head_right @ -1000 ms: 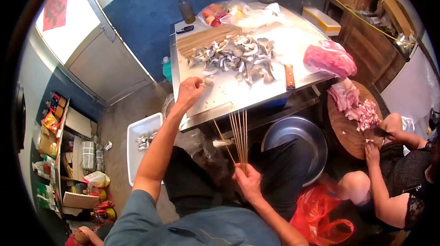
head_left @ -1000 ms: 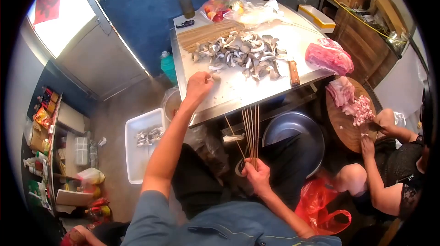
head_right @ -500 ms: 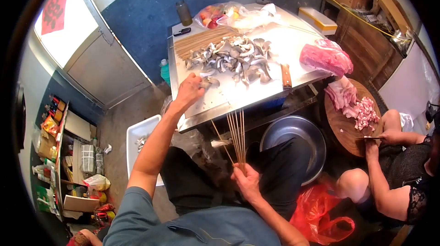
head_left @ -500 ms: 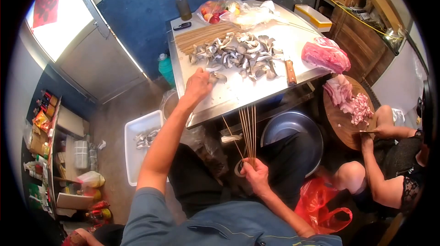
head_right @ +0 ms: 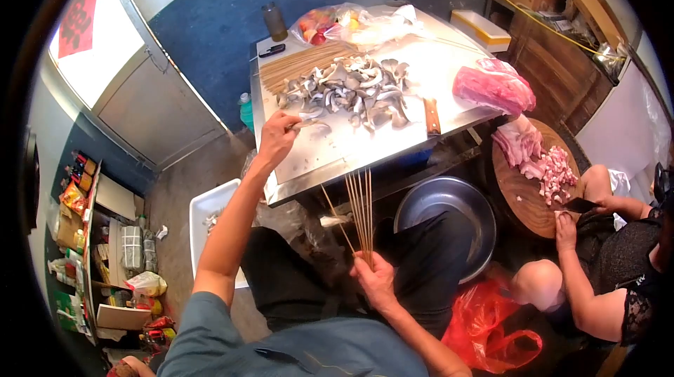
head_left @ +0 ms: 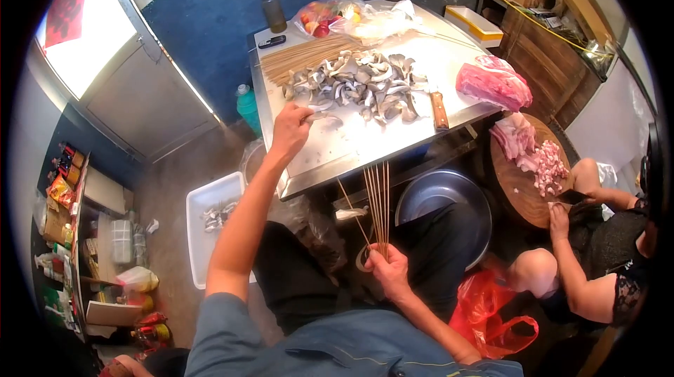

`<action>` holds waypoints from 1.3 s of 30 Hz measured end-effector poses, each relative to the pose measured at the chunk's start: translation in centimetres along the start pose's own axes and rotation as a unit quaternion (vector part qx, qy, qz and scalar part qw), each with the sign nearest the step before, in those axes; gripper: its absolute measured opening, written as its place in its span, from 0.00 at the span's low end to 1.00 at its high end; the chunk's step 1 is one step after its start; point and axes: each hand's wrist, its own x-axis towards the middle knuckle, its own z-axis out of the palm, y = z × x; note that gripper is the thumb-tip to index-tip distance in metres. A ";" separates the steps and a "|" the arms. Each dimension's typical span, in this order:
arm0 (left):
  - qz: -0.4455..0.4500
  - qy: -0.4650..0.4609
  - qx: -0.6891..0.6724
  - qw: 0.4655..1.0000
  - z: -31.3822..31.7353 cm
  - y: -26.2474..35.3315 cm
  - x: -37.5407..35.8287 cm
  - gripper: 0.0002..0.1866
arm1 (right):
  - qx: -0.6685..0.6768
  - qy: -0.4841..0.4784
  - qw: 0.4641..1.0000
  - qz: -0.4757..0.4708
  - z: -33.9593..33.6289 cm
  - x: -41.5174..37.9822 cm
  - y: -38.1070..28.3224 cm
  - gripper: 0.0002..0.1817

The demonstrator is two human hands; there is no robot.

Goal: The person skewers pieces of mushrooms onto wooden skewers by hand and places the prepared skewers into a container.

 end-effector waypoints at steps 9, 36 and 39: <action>-0.212 0.030 -0.506 0.835 0.0 4.3 -8.0 0.14 | 0.062 -0.001 0.998 0.028 1.5 0.4 -1.3 0.07; -0.314 0.038 -0.673 0.669 -0.4 6.9 -12.1 0.07 | -0.006 -0.023 1.000 0.015 1.0 0.6 0.0 0.08; -0.320 0.041 -0.686 0.652 -0.4 7.0 -12.4 0.06 | -0.015 -0.013 1.000 0.013 1.0 0.6 0.1 0.08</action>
